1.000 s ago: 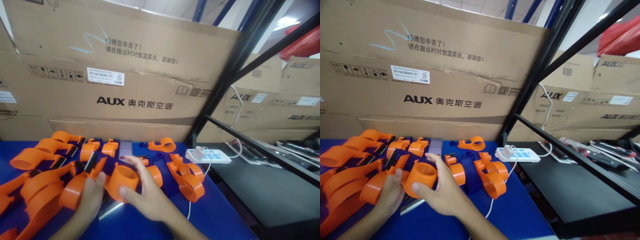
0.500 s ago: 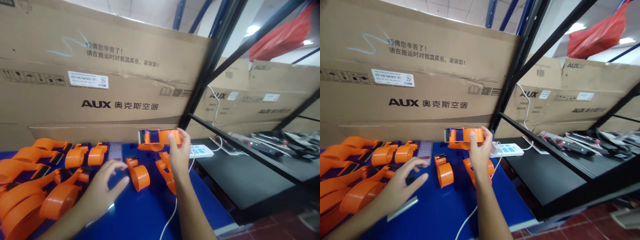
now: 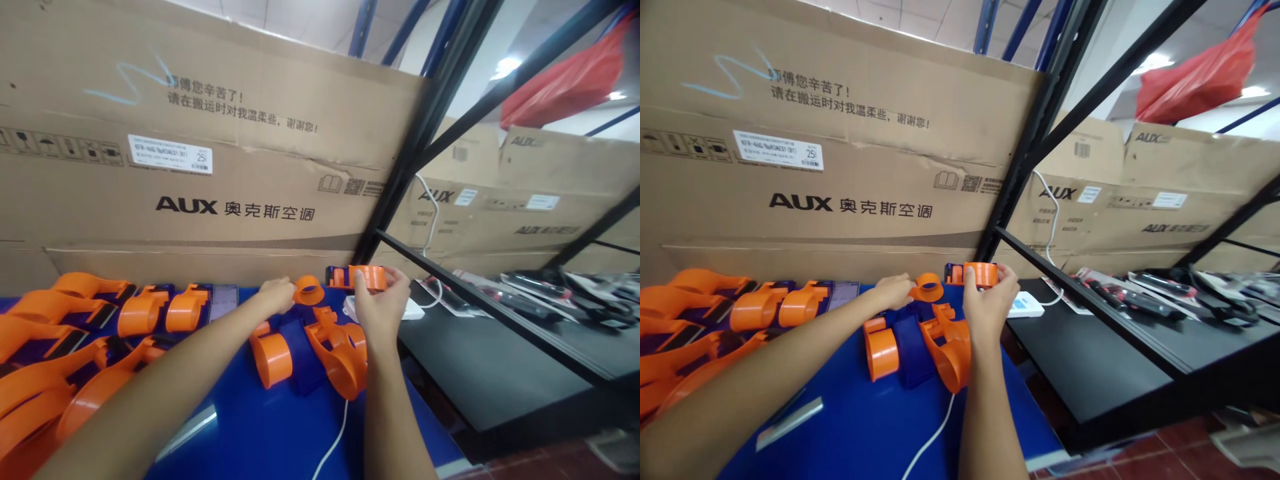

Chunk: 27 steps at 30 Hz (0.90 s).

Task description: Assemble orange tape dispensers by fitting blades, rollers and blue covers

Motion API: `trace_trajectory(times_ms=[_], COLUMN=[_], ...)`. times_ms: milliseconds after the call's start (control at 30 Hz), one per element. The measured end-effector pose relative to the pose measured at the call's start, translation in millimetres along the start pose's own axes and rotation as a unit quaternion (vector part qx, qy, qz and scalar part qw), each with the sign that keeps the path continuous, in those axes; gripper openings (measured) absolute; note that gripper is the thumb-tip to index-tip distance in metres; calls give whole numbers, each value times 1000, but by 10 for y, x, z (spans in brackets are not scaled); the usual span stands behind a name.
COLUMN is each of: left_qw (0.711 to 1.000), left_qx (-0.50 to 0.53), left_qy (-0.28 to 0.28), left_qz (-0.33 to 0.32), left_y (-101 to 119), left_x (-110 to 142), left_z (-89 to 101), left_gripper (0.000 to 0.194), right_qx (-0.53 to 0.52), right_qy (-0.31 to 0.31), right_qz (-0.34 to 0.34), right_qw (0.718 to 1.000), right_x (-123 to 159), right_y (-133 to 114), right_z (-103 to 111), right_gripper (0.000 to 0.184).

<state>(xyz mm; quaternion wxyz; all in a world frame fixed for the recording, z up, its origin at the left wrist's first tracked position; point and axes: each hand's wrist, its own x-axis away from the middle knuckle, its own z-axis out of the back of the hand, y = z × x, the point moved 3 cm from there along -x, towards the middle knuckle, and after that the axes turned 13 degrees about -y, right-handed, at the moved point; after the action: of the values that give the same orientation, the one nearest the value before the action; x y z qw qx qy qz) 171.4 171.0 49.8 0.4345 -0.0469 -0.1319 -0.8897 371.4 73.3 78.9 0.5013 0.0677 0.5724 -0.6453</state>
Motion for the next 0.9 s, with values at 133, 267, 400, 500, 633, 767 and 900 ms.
trace_trajectory(times_ms=[133,267,400,500,633,767,900], left_qw=[999,996,986,979,969,947,947], left_qx=[-28,-44,-67,-99,-153,-234,-226], left_qy=[18,79,148,165,155,168,169], left_qz=[1,-4,-37,-69,-115,-142,-153], left_y=[-31,-109,-194,-268,-457,-736,-942], left_x=[-81,64,486,874,1307,1603,1791], left_z=[-15,195,442,512,447,302,170], left_gripper=[36,34,29,28,19,16,23], right_qx=[21,12,23,37,71,79,59], right_qy=[-11,-4,-102,-189,-278,-347,-407], right_qz=[-14,-34,-84,-92,-108,-133,-143], right_qw=[1000,999,991,977,952,925,900], right_x=[-9,-55,-138,-187,-237,-240,-172], right_y=[36,127,204,171,133,171,177], right_z=[-7,41,-124,-384,-699,-867,-963], right_gripper=[59,64,71,69,63,54,36])
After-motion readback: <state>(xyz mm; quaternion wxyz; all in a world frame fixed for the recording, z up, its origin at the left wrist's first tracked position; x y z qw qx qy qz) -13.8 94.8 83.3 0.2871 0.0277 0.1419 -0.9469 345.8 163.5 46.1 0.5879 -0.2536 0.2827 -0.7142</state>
